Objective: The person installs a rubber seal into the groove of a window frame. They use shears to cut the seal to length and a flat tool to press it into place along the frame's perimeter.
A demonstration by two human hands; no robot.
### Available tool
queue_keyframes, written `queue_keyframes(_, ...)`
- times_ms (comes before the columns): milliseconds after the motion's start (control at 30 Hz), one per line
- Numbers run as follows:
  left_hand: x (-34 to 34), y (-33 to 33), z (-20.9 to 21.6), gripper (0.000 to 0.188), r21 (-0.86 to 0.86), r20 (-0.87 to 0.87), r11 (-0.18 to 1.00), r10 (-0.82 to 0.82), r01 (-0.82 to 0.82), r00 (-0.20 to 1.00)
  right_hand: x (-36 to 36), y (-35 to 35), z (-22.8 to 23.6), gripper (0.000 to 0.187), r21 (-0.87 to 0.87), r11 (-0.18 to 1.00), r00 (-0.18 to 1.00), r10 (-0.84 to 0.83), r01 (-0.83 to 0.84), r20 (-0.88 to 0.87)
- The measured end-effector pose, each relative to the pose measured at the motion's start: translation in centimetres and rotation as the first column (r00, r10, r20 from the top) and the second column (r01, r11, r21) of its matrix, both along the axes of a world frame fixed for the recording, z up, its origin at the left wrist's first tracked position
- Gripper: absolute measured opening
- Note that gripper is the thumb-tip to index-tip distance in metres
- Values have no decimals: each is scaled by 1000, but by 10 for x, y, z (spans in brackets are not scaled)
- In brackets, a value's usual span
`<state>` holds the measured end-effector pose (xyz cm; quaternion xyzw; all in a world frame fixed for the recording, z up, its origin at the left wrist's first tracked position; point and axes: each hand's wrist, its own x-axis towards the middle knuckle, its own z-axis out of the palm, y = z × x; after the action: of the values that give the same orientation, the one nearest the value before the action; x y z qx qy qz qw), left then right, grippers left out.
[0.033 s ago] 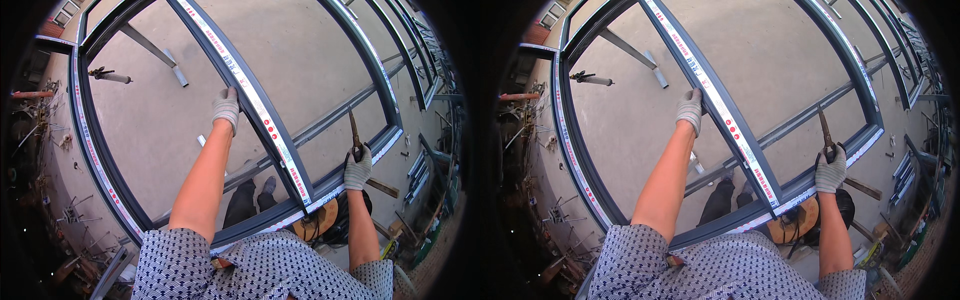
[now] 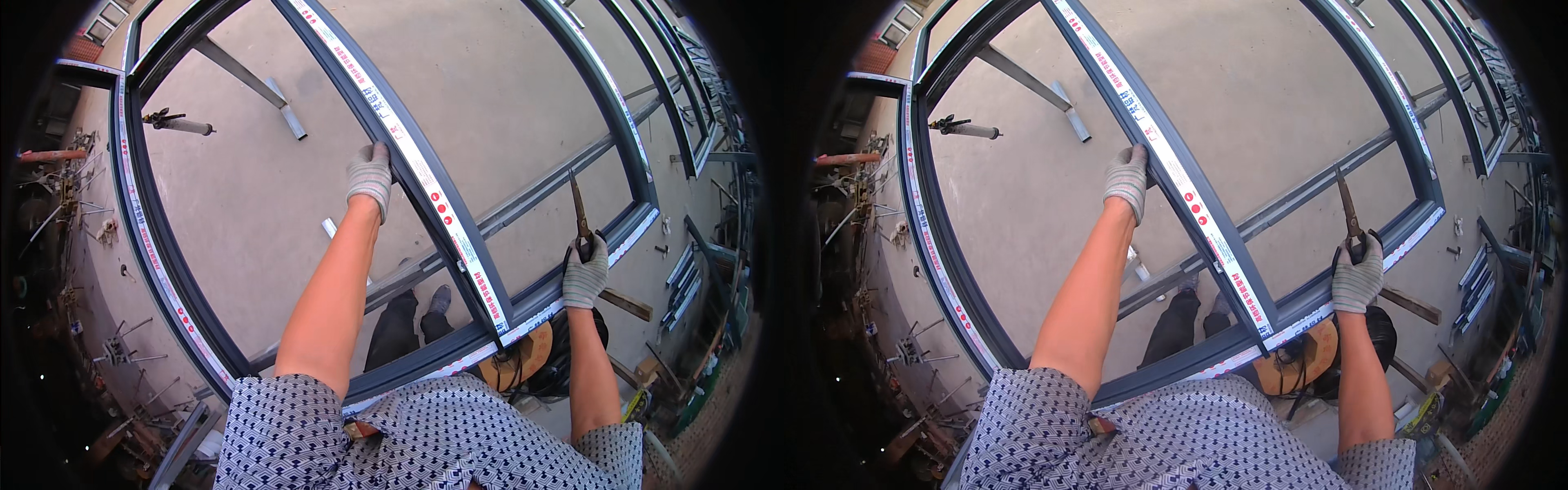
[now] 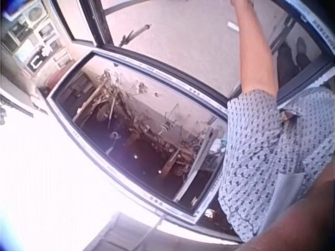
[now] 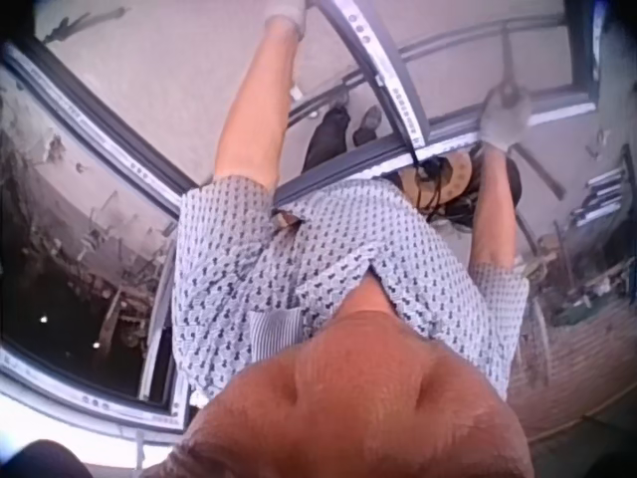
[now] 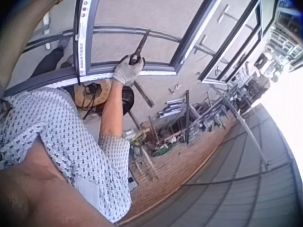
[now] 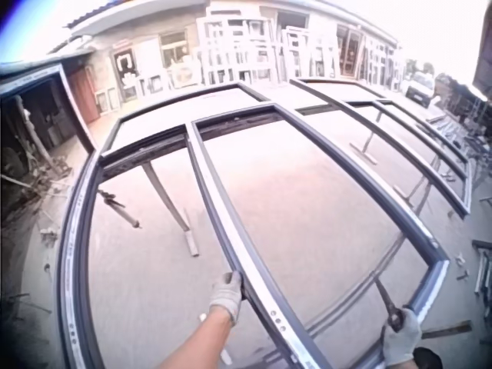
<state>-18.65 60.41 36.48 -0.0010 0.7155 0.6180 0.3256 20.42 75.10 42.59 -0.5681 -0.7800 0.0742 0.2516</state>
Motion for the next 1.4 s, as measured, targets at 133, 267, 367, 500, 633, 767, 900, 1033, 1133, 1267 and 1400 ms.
queue_keyframes(133,3,-4,-3,45,-60,-43,997,-40,38,998,-4,-1,2,39,-43,999,1000,-17,17,6)
queue_keyframes(267,5,-2,11,44,-118,-14,991,-65,63,998,-7,-3,9,40,-2,1000,999,4,-3,35)
queue_keyframes(367,9,-5,13,45,39,148,999,-8,2,989,-5,-2,7,41,6,1000,999,-1,1,43)
queue_keyframes(500,27,-8,1,42,-10,34,999,33,-32,999,-7,-5,12,41,-88,995,998,-42,45,41)
queue_keyframes(633,20,-7,-19,46,-139,-126,990,-30,13,992,-1,2,-1,42,-14,1000,1000,10,-10,28)
queue_keyframes(767,27,-8,0,47,-137,-15,990,-41,38,999,-7,-3,10,44,-59,998,1000,1,-1,-6)
queue_keyframes(900,43,-14,-14,46,-159,-53,987,-27,18,998,-10,-4,13,45,-86,996,999,19,-23,-45)
queue_keyframes(1033,43,-10,-11,46,-204,-87,979,-26,8,996,-12,-5,17,45,-105,994,1000,8,-7,2)
queue_keyframes(1133,45,-12,-1,45,-213,-48,976,-61,50,997,-3,-1,9,46,-51,997,997,51,-54,-50)
queue_keyframes(1267,55,-13,-14,44,-151,-41,988,-25,18,999,-4,3,4,45,-43,998,999,36,-38,-33)
queue_keyframes(1400,65,-12,-4,43,-198,-73,980,18,-32,997,-6,-1,10,48,-61,996,997,56,-58,-46)
